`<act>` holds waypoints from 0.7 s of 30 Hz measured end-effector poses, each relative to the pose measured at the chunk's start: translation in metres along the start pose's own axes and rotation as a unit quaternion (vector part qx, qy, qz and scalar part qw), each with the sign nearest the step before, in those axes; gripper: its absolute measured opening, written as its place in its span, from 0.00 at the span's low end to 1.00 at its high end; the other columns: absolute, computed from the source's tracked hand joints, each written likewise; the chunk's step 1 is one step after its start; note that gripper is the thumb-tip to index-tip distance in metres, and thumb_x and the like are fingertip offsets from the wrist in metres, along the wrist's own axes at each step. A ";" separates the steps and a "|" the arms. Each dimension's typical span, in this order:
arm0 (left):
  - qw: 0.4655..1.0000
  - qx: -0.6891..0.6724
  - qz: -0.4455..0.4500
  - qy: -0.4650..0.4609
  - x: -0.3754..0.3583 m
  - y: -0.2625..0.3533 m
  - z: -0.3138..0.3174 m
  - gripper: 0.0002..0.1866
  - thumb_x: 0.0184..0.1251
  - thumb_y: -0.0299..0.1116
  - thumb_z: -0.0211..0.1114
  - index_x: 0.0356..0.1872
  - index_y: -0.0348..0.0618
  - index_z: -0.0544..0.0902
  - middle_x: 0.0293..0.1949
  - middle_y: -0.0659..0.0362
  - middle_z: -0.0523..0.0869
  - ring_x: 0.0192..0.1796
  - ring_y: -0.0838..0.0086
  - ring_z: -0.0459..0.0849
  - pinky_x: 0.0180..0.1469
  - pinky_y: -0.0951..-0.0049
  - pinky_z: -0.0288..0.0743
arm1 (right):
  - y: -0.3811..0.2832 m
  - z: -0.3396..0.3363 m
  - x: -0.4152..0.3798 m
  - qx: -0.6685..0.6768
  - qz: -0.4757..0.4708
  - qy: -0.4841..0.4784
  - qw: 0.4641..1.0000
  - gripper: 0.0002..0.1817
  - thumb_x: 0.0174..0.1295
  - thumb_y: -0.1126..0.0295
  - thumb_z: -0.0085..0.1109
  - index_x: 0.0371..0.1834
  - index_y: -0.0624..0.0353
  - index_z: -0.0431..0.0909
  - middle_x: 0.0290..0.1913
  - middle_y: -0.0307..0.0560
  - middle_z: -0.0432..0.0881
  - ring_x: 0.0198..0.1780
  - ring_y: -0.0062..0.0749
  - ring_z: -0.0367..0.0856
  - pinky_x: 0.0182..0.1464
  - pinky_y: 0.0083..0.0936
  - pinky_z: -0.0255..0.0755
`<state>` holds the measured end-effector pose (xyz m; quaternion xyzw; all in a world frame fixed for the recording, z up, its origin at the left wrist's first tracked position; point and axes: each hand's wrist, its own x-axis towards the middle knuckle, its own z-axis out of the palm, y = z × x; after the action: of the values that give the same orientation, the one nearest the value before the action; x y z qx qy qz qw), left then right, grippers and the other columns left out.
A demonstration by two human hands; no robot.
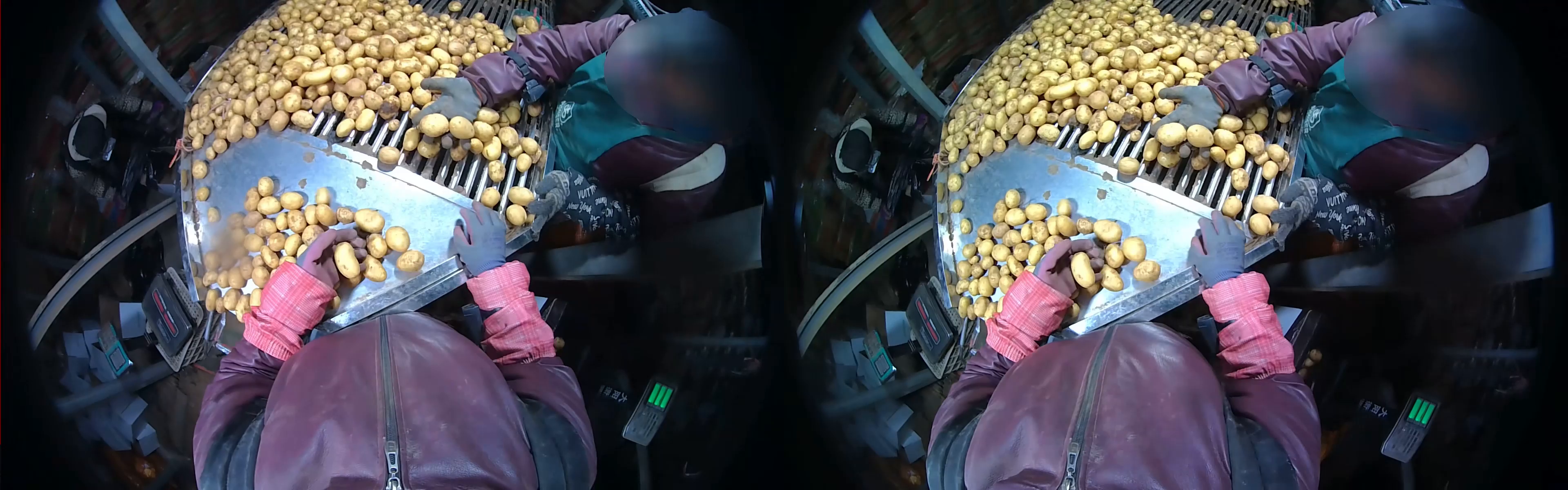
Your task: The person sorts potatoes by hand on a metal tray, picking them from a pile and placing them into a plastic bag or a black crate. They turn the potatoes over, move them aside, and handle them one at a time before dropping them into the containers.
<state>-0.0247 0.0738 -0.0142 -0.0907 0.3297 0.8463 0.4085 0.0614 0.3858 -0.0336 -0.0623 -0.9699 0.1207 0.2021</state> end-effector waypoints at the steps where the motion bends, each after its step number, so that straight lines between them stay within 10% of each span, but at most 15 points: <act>1: 1.000 0.010 0.001 0.003 0.002 -0.001 0.000 0.22 0.74 0.44 0.52 0.52 0.32 0.76 0.45 0.51 0.83 0.47 0.62 0.82 0.53 0.61 0.78 | 0.003 0.000 -0.002 -0.007 -0.009 0.003 1.000 0.20 0.55 0.64 0.63 0.52 0.54 0.79 0.54 0.53 0.78 0.52 0.50 0.77 0.55 0.44 0.70; 21: 0.999 0.033 -0.014 0.041 0.013 -0.003 -0.010 0.20 0.73 0.40 0.52 0.52 0.31 0.76 0.45 0.47 0.84 0.47 0.59 0.84 0.53 0.58 0.80 | -0.005 -0.007 0.002 0.023 0.008 0.062 0.998 0.13 0.54 0.65 0.61 0.42 0.55 0.81 0.41 0.46 0.81 0.44 0.45 0.79 0.49 0.42 0.72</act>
<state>-0.0316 0.0765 -0.0290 -0.1160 0.3729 0.8245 0.4095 0.0624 0.3828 -0.0256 -0.0724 -0.9521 0.1402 0.2620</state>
